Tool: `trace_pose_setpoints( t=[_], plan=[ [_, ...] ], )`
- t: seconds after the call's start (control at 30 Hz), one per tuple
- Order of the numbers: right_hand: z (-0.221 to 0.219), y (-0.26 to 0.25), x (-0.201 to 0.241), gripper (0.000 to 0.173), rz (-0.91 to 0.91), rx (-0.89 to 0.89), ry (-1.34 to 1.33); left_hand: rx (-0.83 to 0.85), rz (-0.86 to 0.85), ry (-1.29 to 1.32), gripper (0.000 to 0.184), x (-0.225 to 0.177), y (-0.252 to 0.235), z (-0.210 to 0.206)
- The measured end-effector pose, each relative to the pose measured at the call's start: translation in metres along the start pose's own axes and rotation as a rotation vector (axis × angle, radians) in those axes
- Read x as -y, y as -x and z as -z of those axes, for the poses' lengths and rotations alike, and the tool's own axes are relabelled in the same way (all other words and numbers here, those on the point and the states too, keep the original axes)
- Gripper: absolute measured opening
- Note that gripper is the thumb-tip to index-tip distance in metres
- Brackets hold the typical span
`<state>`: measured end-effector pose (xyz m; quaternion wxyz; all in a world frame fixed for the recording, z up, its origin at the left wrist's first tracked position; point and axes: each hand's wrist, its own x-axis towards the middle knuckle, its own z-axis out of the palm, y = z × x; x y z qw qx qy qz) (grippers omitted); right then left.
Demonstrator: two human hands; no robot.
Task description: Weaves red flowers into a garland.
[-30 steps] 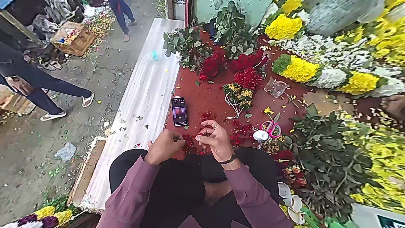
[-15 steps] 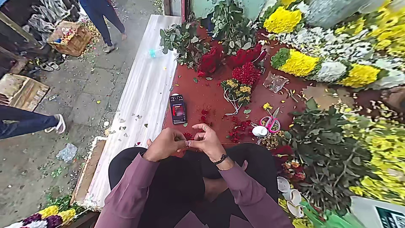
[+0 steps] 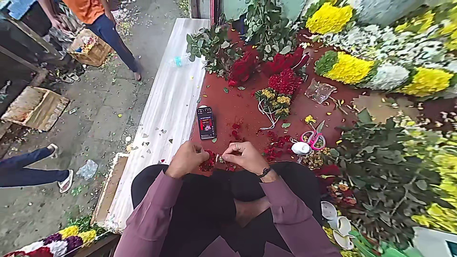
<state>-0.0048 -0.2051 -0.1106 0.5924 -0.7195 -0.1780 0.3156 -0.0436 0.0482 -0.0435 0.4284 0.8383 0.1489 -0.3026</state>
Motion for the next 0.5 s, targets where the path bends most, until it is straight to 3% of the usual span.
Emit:
trace_pose_setpoints(
  t=[0.1,0.17,0.27,0.37,0.43,0.47,0.5],
  plan=[
    [0.003,0.005,0.009,0.017,0.076,0.088,-0.005,-0.075,0.052,-0.058,0.032,-0.002,-0.002,0.005],
    [-0.001,0.009,0.014,0.017,0.169,0.110,-0.062,-0.069,0.046,-0.238,0.030,-0.013,0.003,0.006],
    [0.002,0.008,0.026,0.012,0.283,0.031,-0.179,0.244,-0.154,-0.469,0.025,-0.053,0.027,0.005],
    [0.002,0.000,0.014,0.006,0.333,0.124,-0.467,0.410,-0.563,-0.225,0.012,-0.080,0.039,-0.004],
    [-0.006,0.006,0.011,0.012,0.230,0.081,-0.600,0.306,-0.647,0.032,0.012,-0.089,0.039,-0.009],
    [-0.012,0.016,0.018,0.016,0.125,-0.033,-0.561,0.222,-0.631,0.106,0.012,-0.092,0.038,-0.010],
    [-0.020,0.027,0.028,0.021,-0.020,-0.176,-0.348,0.117,-0.608,0.144,0.011,-0.092,0.036,-0.011]
  ],
)
